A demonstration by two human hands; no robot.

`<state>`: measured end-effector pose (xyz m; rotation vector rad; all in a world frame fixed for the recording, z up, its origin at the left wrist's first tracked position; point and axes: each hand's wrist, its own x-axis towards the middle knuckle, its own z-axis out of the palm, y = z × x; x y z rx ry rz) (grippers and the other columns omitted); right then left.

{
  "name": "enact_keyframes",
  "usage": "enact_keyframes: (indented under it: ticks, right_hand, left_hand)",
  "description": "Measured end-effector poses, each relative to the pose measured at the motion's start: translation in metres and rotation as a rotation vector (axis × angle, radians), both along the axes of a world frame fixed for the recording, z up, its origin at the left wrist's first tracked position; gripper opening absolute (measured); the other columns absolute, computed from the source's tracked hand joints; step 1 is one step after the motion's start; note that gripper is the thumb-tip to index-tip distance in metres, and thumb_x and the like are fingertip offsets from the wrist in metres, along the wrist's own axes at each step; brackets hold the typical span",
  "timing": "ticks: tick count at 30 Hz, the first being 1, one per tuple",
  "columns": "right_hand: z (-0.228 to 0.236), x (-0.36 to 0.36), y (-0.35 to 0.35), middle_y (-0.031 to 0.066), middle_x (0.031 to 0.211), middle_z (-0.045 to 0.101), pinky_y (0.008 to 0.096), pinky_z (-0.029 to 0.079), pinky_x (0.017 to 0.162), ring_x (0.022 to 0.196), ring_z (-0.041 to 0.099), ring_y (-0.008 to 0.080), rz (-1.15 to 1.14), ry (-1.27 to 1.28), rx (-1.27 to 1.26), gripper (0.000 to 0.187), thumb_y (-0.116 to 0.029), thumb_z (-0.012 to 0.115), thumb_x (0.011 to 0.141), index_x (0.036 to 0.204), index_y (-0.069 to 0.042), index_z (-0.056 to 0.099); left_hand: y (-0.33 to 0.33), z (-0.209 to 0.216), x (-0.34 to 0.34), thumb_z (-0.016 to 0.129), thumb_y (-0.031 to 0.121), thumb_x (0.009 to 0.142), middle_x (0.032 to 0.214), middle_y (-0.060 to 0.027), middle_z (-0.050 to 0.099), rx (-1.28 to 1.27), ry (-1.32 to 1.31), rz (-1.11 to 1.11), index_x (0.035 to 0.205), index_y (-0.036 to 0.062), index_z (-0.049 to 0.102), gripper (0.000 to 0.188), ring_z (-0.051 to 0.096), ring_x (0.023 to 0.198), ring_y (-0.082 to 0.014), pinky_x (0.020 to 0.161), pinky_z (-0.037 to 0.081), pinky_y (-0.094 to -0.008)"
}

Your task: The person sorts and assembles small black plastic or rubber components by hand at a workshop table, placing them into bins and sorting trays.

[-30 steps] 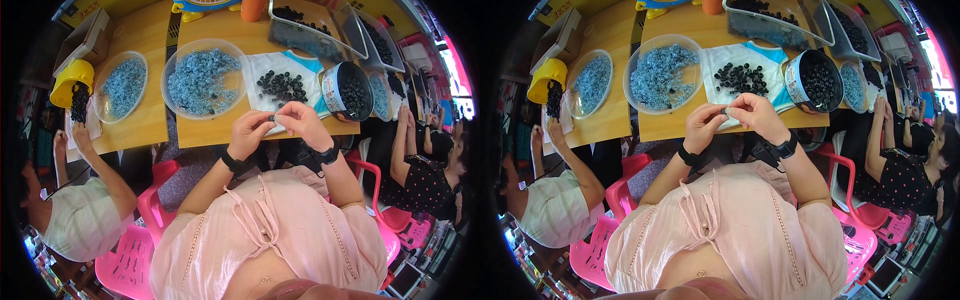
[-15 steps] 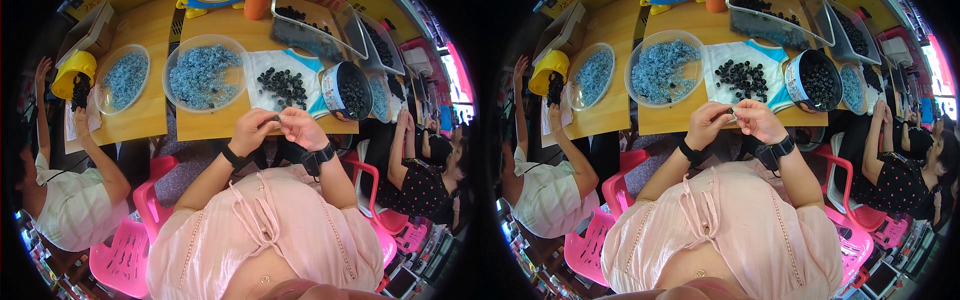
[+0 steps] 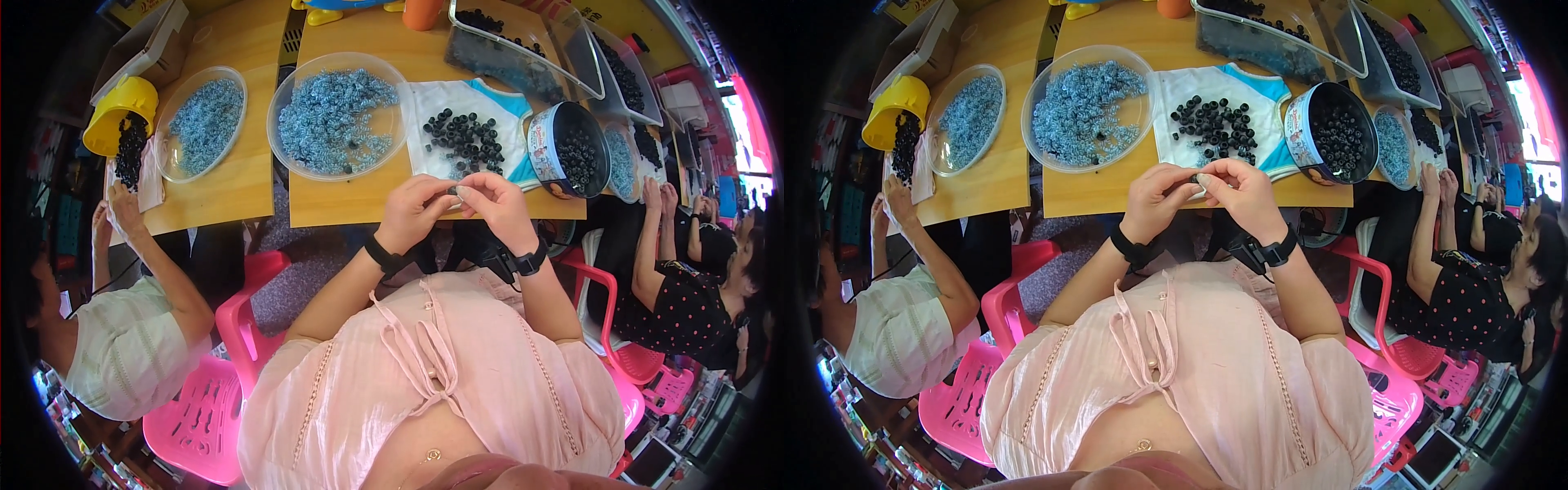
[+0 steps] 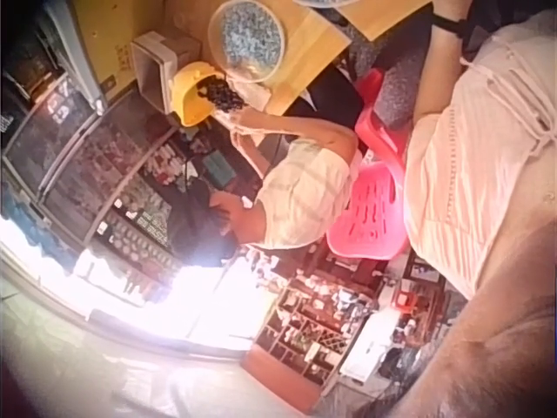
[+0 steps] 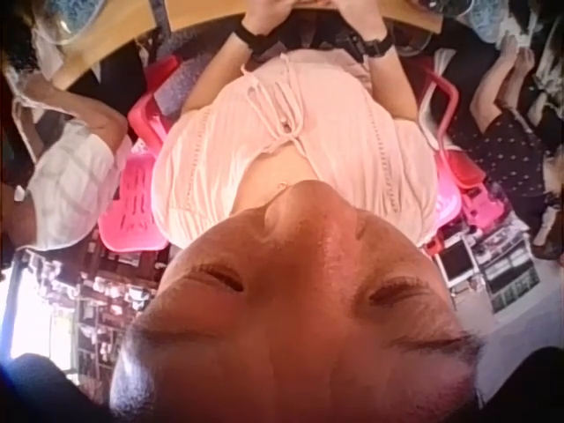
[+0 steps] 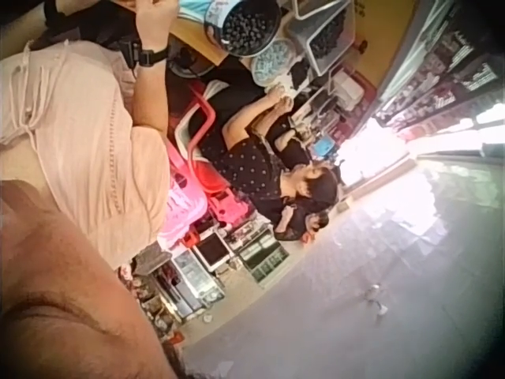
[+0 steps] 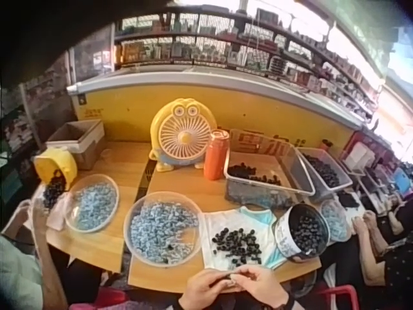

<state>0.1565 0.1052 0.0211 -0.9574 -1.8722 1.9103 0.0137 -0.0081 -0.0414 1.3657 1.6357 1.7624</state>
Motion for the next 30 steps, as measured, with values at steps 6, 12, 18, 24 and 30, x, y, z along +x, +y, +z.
enact_keyframes:
  ticks: [6, 12, 18, 24, 30]
  right_hand:
    - [0.001, -0.001, -0.001, 0.0033, 0.091, 0.069, 0.0218, 0.056, 0.065, 0.075, 0.065, 0.0071, -0.027, -0.038, 0.009, 0.015, -0.008, 0.07, 0.092, 0.102, 0.002, 0.068]
    - [0.005, 0.001, 0.003, 0.0046, 0.091, 0.069, 0.0221, 0.056, 0.065, 0.074, 0.065, 0.0077, 0.006, -0.046, -0.034, 0.017, -0.01, 0.071, 0.092, 0.104, 0.002, 0.068]
    - [-0.007, 0.007, 0.019, 0.0052, 0.09, 0.069, 0.0237, 0.057, 0.064, 0.072, 0.067, 0.0108, 0.03, 0.032, -0.445, 0.017, -0.013, 0.071, 0.093, 0.104, 0.0, 0.066]
    - [-0.006, 0.003, 0.019, 0.0055, 0.084, 0.066, 0.0248, 0.056, 0.055, 0.065, 0.065, 0.0126, 0.073, 0.007, -0.664, 0.021, -0.017, 0.067, 0.095, 0.108, -0.002, 0.062]
    - [-0.011, 0.001, 0.012, 0.0043, 0.075, 0.059, 0.0193, 0.038, 0.04, 0.053, 0.053, 0.0079, 0.07, -0.012, -0.707, 0.015, -0.019, 0.062, 0.094, 0.097, -0.005, 0.061]
  left_hand:
    - [0.0, 0.002, 0.001, 0.077, 0.007, 0.082, 0.087, -0.0096, 0.07, -0.018, -0.008, 0.01, 0.103, 0.0033, 0.074, 0.021, 0.067, 0.078, -0.0213, 0.068, 0.052, -0.0299]
    - [0.0, 0.001, 0.001, 0.077, 0.006, 0.082, 0.088, -0.0102, 0.07, -0.005, -0.008, 0.005, 0.103, 0.0025, 0.074, 0.021, 0.067, 0.078, -0.0219, 0.068, 0.053, -0.0301]
    - [0.001, 0.002, 0.001, 0.078, 0.006, 0.082, 0.088, -0.0103, 0.07, 0.008, 0.025, -0.008, 0.103, 0.0029, 0.074, 0.022, 0.068, 0.078, -0.0221, 0.067, 0.053, -0.0296]
    - [-0.001, -0.001, 0.001, 0.078, 0.006, 0.081, 0.087, -0.0095, 0.069, 0.032, 0.043, -0.01, 0.104, 0.003, 0.074, 0.024, 0.066, 0.075, -0.0214, 0.066, 0.052, -0.0295]
    - [-0.002, -0.003, 0.002, 0.08, 0.007, 0.08, 0.081, -0.0083, 0.065, 0.074, 0.068, 0.003, 0.105, 0.0033, 0.075, 0.026, 0.063, 0.071, -0.0207, 0.063, 0.05, -0.0292]
